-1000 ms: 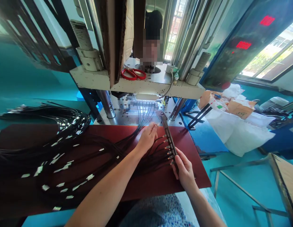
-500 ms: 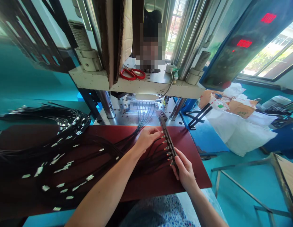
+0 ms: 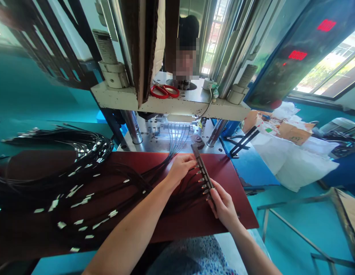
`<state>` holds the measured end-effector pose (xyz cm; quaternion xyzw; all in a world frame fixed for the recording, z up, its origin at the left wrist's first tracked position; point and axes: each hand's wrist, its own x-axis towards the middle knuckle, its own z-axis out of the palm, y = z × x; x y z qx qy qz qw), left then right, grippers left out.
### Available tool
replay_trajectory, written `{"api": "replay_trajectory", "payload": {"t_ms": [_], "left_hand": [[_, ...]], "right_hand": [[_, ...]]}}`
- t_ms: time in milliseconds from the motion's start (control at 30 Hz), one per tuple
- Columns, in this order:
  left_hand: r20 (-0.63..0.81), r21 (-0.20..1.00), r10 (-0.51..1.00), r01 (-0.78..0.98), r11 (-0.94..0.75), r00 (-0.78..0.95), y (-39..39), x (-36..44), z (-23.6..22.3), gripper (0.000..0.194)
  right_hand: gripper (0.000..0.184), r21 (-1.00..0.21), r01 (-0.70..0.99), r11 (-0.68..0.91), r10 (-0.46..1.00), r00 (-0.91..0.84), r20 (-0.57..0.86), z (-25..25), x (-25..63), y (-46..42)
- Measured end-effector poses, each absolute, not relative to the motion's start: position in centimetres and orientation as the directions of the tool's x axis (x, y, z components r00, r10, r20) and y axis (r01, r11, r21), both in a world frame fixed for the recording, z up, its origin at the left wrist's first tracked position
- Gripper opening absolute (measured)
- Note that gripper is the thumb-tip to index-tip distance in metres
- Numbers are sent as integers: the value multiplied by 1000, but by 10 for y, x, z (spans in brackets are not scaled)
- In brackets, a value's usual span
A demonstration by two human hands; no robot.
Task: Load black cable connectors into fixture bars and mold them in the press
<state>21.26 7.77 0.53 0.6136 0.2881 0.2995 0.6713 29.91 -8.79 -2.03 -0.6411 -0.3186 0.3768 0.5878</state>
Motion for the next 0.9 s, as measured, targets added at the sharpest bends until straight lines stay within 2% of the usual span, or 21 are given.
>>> {"api": "replay_trajectory", "payload": {"t_ms": [100, 200, 400, 467, 567, 633, 700, 767, 867, 900], "left_hand": [[18, 987, 773, 112, -115, 634, 83, 213, -1, 19], [46, 878, 767, 341, -337, 640, 89, 211, -7, 21], [88, 678, 752, 514, -525, 653, 89, 204, -3, 11], [71, 684, 750, 515, -517, 658, 91, 201, 5, 11], [84, 723, 783, 503, -474, 616, 107, 194, 15, 14], [130, 736, 823, 502, -454, 553, 126, 189, 17, 19], [125, 785, 880, 497, -370, 458, 148, 185, 13, 26], [48, 850, 926, 472, -234, 373, 166, 186, 5, 32], [-53, 899, 929, 422, -115, 366, 177, 193, -8, 31], [-59, 908, 921, 405, -111, 386, 177, 197, -11, 27]], "right_hand": [[48, -982, 105, -155, 882, 463, -90, -19, 298, -85], [44, -940, 277, -200, 909, 410, -73, -19, 300, -82], [32, -771, 589, -242, 930, 368, -11, -16, 302, -74], [33, -649, 712, -268, 939, 343, -11, -13, 301, -73], [34, -381, 879, -288, 957, 279, -78, -3, 303, -72], [31, -192, 943, -272, 960, 250, -130, 7, 310, -69], [30, -74, 967, -243, 966, 234, -113, 18, 322, -57], [32, -102, 973, -206, 979, 206, -14, 28, 339, -32], [30, -368, 921, -126, 973, 187, 138, 35, 366, 28], [28, -417, 900, -126, 963, 212, 166, 35, 373, 53]]}}
